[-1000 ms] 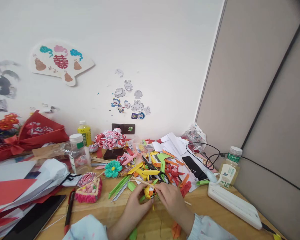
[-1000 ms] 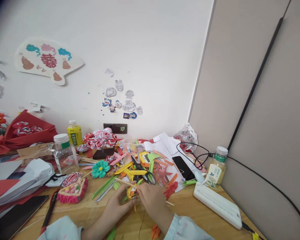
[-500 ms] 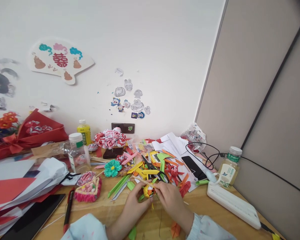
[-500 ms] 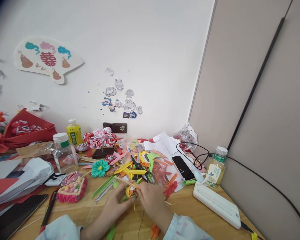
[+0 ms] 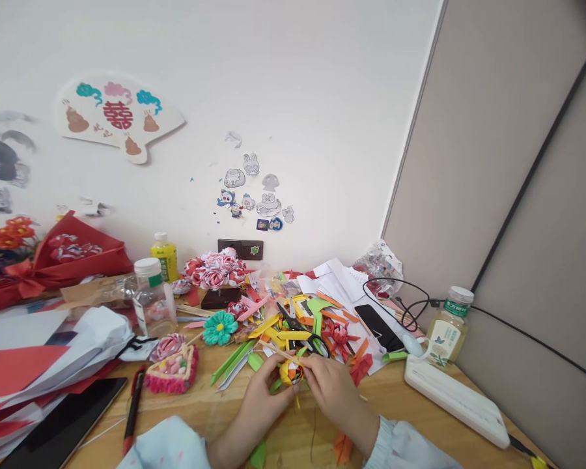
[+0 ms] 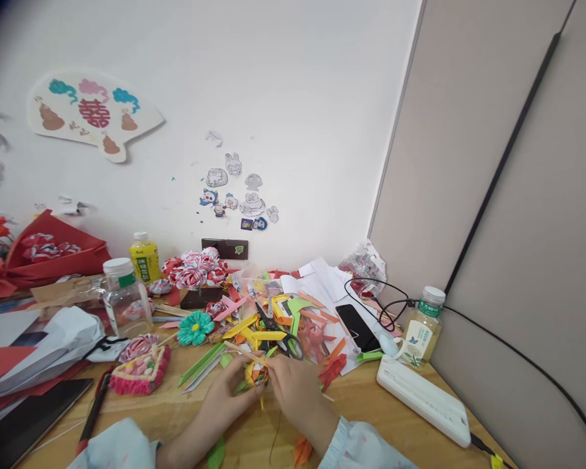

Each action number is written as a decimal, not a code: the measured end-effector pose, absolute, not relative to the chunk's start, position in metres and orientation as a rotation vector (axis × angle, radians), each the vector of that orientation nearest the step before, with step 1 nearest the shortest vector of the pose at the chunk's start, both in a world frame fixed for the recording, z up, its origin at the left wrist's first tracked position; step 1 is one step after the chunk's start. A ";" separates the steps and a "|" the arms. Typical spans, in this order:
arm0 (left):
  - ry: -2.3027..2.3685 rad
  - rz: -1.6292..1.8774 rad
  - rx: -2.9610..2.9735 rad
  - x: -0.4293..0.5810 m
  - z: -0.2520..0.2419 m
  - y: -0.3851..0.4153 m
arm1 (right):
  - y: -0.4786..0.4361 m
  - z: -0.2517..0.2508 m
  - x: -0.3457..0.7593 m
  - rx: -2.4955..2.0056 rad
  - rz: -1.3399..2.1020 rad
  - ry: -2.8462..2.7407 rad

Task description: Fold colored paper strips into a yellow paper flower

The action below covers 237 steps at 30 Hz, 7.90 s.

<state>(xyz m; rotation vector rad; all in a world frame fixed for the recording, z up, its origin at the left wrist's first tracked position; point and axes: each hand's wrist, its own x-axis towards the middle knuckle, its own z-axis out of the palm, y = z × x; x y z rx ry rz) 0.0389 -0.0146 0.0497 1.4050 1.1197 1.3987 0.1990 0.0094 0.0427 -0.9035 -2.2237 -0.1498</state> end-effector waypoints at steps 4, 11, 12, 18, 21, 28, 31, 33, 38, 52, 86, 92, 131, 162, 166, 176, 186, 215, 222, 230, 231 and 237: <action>1.112 1.394 1.416 0.039 0.048 -0.014 | 0.011 0.040 0.199 -0.926 -0.174 -2.219; 1.137 1.388 1.442 0.039 0.053 -0.018 | 0.006 0.047 0.196 -0.952 -0.134 -2.195; 1.142 1.384 1.452 0.039 0.053 -0.018 | 0.006 0.049 0.196 -0.957 -0.129 -2.189; 1.221 1.410 1.578 0.037 0.045 -0.014 | 0.004 0.050 0.196 -1.007 -0.077 -2.111; 1.259 1.428 1.681 0.037 0.041 -0.014 | 0.004 0.047 0.197 -0.995 -0.091 -2.076; 1.315 1.468 1.834 0.037 0.040 -0.015 | 0.006 0.045 0.195 -0.983 -0.180 -2.092; 1.317 1.481 1.860 0.037 0.039 -0.015 | 0.007 0.047 0.195 -0.990 -0.215 -2.085; 1.309 1.483 1.879 0.036 0.037 -0.014 | 0.007 0.047 0.196 -0.987 -0.238 -2.073; 1.296 1.480 1.915 0.034 0.033 -0.012 | 0.005 0.048 0.197 -0.999 -0.255 -2.060; 1.274 1.455 1.913 0.034 0.035 -0.014 | 0.004 0.046 0.193 -1.063 -0.193 -2.000; 1.281 1.476 1.886 0.036 0.042 -0.017 | -0.001 0.047 0.190 -0.918 -0.345 -2.041; 1.277 1.467 1.884 0.036 0.043 -0.017 | 0.001 0.047 0.191 -0.926 -0.354 -2.032; 1.294 1.473 1.888 0.035 0.040 -0.014 | 0.001 0.045 0.190 -1.017 -0.323 -2.036; 1.293 1.460 1.856 0.034 0.037 -0.012 | 0.002 0.044 0.189 -1.009 -0.423 -2.032; 1.326 1.478 1.839 0.033 0.032 -0.009 | 0.004 0.043 0.189 -1.047 -0.368 -2.007; 1.326 1.465 1.742 0.033 0.032 -0.009 | 0.005 0.040 0.189 -1.034 -0.322 -2.009; 1.289 1.431 1.680 0.034 0.036 -0.009 | 0.006 0.042 0.192 -1.019 -0.283 -2.049; 1.275 1.459 1.677 0.035 0.037 -0.011 | -0.002 0.049 0.194 -0.894 -0.265 -2.101; 1.250 1.471 1.620 0.034 0.033 -0.008 | -0.001 0.044 0.195 -0.926 -0.216 -2.149; 1.231 1.476 1.638 0.033 0.029 -0.007 | -0.001 0.044 0.196 -0.925 -0.247 -2.188; 1.236 1.481 1.635 0.033 0.029 -0.007 | 0.000 0.044 0.196 -0.930 -0.255 -2.187; 1.267 1.459 1.624 0.034 0.035 -0.009 | -0.002 0.045 0.196 -0.914 -0.300 -2.209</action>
